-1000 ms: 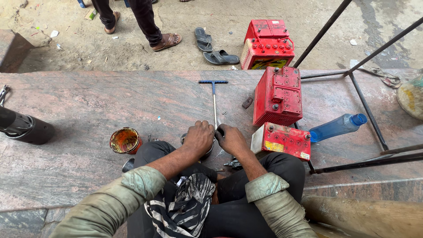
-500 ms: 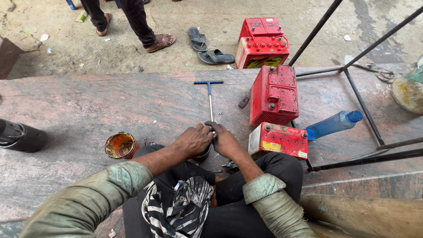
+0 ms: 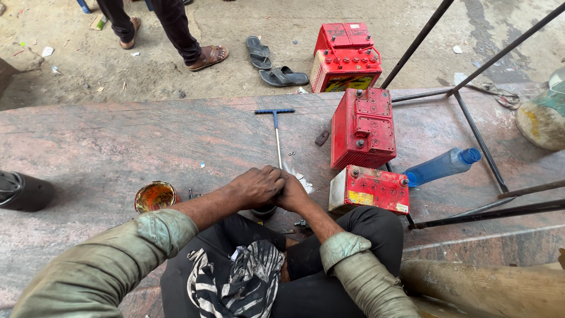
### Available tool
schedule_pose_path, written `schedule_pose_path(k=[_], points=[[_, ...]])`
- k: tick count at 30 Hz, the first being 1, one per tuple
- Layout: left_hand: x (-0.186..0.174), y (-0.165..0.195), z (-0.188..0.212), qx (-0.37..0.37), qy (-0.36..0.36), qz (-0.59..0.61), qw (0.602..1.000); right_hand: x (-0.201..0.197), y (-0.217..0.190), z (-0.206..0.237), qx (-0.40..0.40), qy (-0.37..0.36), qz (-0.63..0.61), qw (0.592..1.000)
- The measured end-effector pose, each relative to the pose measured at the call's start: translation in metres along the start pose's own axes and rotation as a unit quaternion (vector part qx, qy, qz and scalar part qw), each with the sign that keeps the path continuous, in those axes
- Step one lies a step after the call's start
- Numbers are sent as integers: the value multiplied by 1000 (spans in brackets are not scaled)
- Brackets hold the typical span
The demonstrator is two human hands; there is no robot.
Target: The person sits on the ground repairing an automotive starter motor in their lap. They use a screwdriver to work on the solenoid area, manipulate small screws and carbon brushes by hand, and use a wrench to tighten bolts on the starter housing, handling the unit and its parts throughout.
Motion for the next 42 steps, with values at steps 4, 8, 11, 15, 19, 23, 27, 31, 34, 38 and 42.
schedule_pose_path(k=[4,8,11,15,19,23,27,31,34,38,42], points=[[-5,-3,-4,40,-11,0,999,-10,-3,-2,11,18,-25,999],[-6,-5,-4,81,-70,-8,994,-12,-7,-5,7,14,-1,1000],[-10,-3,-7,103,-74,2,992,-7,-2,-9,8,-1,-8,1000],[-17,0,-12,115,-27,20,993,4,3,-16,4,-23,46,999],[-13,-18,-19,-25,-10,73,997,6,4,-16,-2,-33,30,999],[5,-25,-10,-179,-72,48,980,-10,2,-8,-25,27,-40,999],[12,-23,2,-252,-78,85,961,-14,4,-2,-5,38,-58,998],[2,-18,2,-226,-9,84,971,-10,5,-2,7,29,-54,998],[1,-18,0,-202,2,89,975,-9,1,-4,-16,32,-39,999],[1,-16,-3,-162,-5,77,984,-5,0,-4,-16,27,-28,999],[-4,-11,1,-113,11,69,991,-4,3,-2,-19,35,-27,999]])
Point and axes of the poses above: each hand's wrist, its own z-axis away from the middle knuckle, its own x-axis out of the palm, y = z × x, the point moved 10 cm from there along -z, towards the middle knuckle, and after that the axes turned 4 degrees about z, right-handed, at the moved point
